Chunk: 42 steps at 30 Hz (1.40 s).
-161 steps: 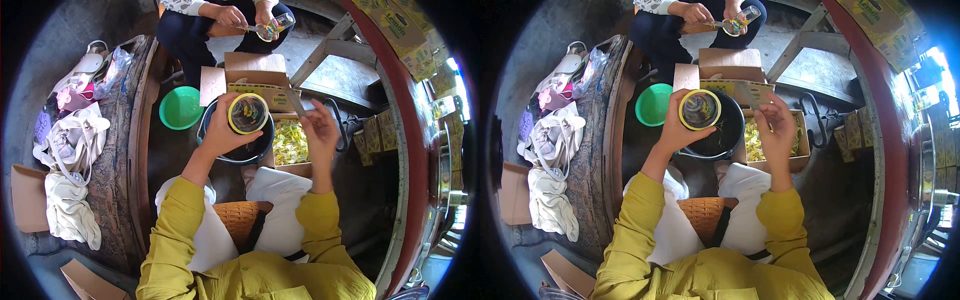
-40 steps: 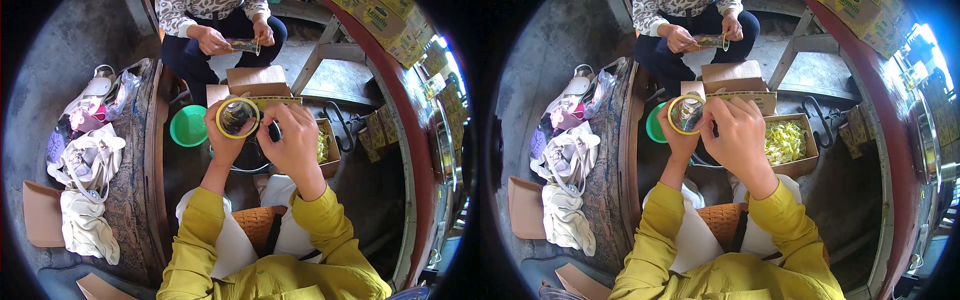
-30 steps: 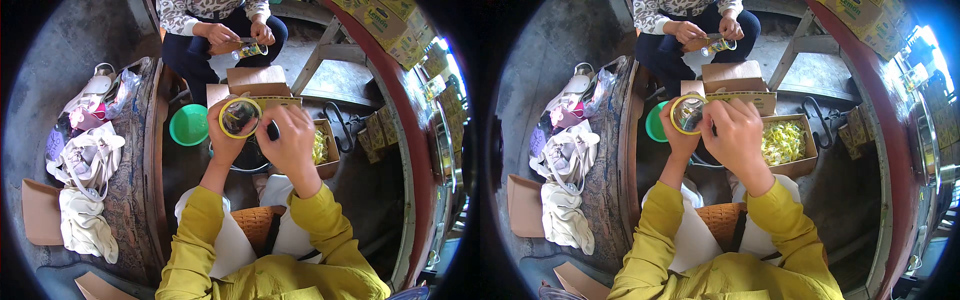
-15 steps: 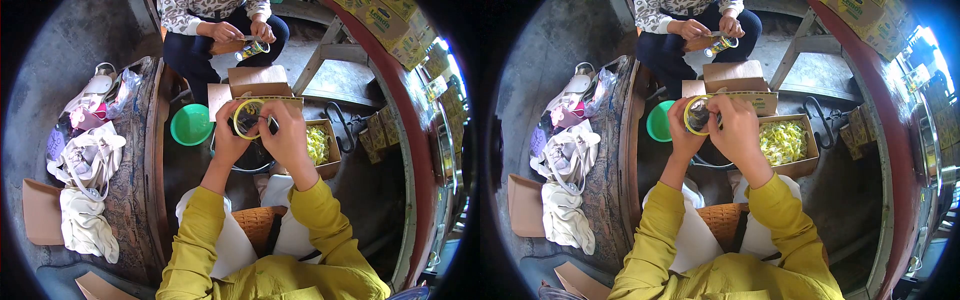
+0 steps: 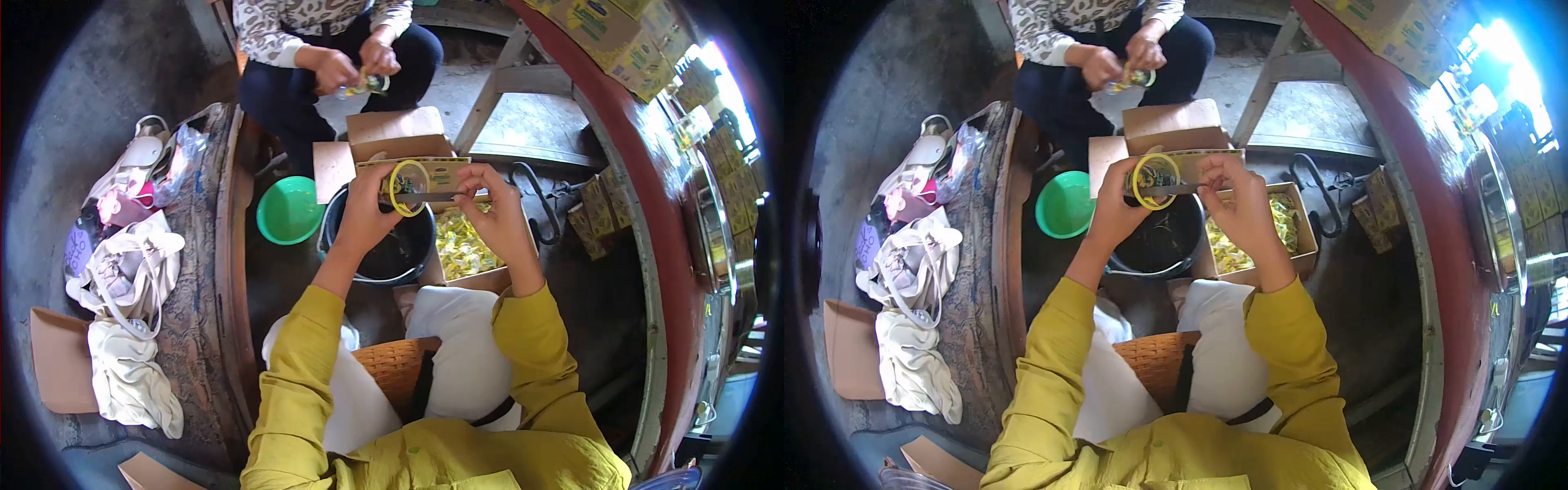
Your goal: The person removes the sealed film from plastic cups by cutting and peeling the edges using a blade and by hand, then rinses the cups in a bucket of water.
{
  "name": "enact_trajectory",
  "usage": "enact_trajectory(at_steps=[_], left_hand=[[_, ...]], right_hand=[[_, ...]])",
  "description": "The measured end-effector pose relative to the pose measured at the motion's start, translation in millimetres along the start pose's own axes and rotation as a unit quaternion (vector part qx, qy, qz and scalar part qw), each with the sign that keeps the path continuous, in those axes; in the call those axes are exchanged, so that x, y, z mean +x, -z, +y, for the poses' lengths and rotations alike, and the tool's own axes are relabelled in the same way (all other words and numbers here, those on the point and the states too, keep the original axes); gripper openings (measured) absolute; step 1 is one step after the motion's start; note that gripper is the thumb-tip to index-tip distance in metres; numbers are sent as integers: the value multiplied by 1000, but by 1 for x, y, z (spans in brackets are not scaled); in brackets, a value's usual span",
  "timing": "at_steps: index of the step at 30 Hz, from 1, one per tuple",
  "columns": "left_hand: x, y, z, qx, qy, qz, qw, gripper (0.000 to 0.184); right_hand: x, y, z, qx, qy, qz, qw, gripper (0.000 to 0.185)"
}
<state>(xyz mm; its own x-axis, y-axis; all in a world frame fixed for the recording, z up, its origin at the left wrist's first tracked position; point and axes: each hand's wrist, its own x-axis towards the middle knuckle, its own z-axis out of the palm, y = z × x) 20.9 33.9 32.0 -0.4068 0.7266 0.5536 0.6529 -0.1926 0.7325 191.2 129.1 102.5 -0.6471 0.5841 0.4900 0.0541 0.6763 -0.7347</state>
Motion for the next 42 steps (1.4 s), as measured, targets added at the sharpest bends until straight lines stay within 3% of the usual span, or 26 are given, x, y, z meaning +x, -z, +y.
enact_trajectory(at_steps=[2, 6, 12, 20, 23, 25, 27, 28, 29, 31, 35, 38, 39, 41, 42], left_hand=[[13, -23, -5, 42, -57, -45, 996, 59], [41, -81, -16, 108, -162, -141, 971, 57], [65, -159, -37, 138, -242, -251, 927, 57], [58, -207, -80, 268, -263, -269, 887, 54], [57, -210, -75, 272, -162, -292, 903, 56], [54, -208, -74, 188, -66, -276, 940, 58], [48, -208, -83, 53, 57, -226, 971, 57], [44, -205, -86, 65, 53, -173, 981, 57], [41, -200, -90, 4, 112, -167, 979, 58], [37, -181, -92, -119, 226, -150, 955, 60], [16, -125, -101, -80, 257, -141, 953, 64], [-10, -78, -125, 101, 193, -121, 968, 67], [-18, -61, -139, 147, 158, -149, 965, 62], [-26, -30, -142, 268, 153, -297, 904, 57], [-29, -24, -142, 288, 157, -294, 898, 55]], right_hand=[[-4, 18, 28, -36, -2, -10, 999, 32], [-14, 53, 84, -190, 83, -54, 977, 25], [-40, 81, 142, -312, 60, -30, 948, 14], [-76, 93, 199, -396, -27, 12, 918, 16], [-79, 90, 201, -418, -35, 79, 904, 17], [-90, 85, 213, -268, -208, 167, 926, 22], [-99, 79, 224, -61, -342, 264, 900, 24], [-103, 78, 228, 65, -388, 313, 865, 25], [-107, 79, 230, 191, -425, 355, 811, 25], [-104, 79, 212, 284, -455, 339, 773, 27], [-89, 73, 149, 439, -485, 303, 693, 18], [-65, 55, 93, 520, -483, 286, 644, 9], [-64, 42, 87, 555, -473, 259, 634, 8], [-63, 19, 77, 622, -447, 206, 609, 7], [-62, 4, 74, 644, -453, 192, 585, 5]])
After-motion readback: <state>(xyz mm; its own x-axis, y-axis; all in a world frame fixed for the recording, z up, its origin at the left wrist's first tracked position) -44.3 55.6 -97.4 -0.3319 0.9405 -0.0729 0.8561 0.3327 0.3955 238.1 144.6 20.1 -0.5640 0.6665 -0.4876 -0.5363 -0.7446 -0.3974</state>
